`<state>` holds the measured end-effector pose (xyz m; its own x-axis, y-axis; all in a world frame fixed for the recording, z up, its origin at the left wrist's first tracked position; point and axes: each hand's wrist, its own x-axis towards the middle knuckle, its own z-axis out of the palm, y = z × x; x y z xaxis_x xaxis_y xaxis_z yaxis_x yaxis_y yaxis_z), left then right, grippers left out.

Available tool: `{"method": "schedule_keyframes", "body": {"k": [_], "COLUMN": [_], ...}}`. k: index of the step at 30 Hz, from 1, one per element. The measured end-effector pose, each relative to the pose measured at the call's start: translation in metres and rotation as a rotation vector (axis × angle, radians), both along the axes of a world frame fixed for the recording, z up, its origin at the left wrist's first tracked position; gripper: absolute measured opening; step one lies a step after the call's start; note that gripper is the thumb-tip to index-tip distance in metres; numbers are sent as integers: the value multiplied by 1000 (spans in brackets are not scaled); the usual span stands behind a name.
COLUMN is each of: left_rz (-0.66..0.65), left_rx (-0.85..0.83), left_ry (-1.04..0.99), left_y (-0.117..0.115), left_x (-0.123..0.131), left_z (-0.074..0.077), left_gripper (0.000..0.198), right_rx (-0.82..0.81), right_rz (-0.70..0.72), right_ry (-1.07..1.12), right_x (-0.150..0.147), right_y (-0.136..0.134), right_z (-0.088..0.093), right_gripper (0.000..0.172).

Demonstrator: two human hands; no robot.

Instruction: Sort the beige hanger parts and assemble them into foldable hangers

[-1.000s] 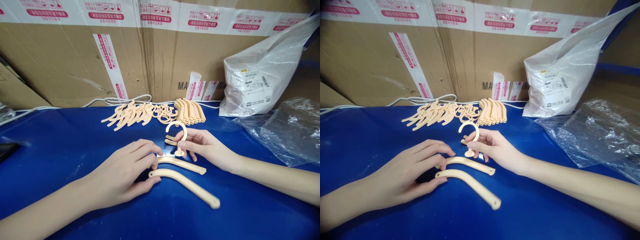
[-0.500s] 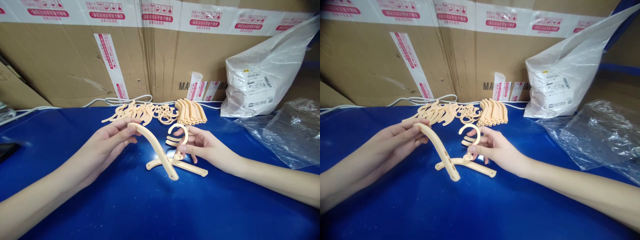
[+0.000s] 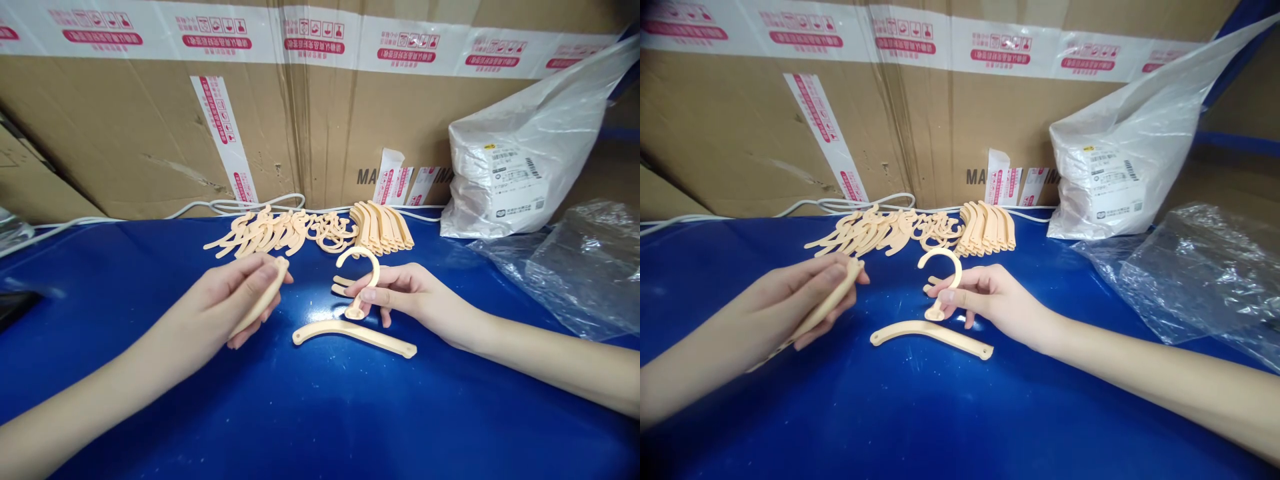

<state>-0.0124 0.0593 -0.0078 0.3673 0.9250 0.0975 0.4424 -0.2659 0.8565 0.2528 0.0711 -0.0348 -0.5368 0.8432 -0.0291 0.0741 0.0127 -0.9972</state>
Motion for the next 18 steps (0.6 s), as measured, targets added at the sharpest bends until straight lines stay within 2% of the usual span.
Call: {"method": "schedule_keyframes", "body": {"k": [3,8,13,18], "left_rz": [-54,-40,-105,-145], "left_rx": [260,443,531,434], "left_ry": [293,577,615,510], "left_y": [-7,-15,-13,-14], "left_x": [2,2,1,3], "left_z": [-2,-7,-12,-12], "left_gripper": [35,32,35,35], "right_rx": [3,15,-15,-68], "right_rz": [-8,-19,-18,-44], "right_ry": [-13,-11,-5,41], "right_x": [0,-2,-3,-3], "right_y": [0,0,-1,-1], "right_z": [1,3,2,-1], "right_gripper": [18,17,19,30]}}
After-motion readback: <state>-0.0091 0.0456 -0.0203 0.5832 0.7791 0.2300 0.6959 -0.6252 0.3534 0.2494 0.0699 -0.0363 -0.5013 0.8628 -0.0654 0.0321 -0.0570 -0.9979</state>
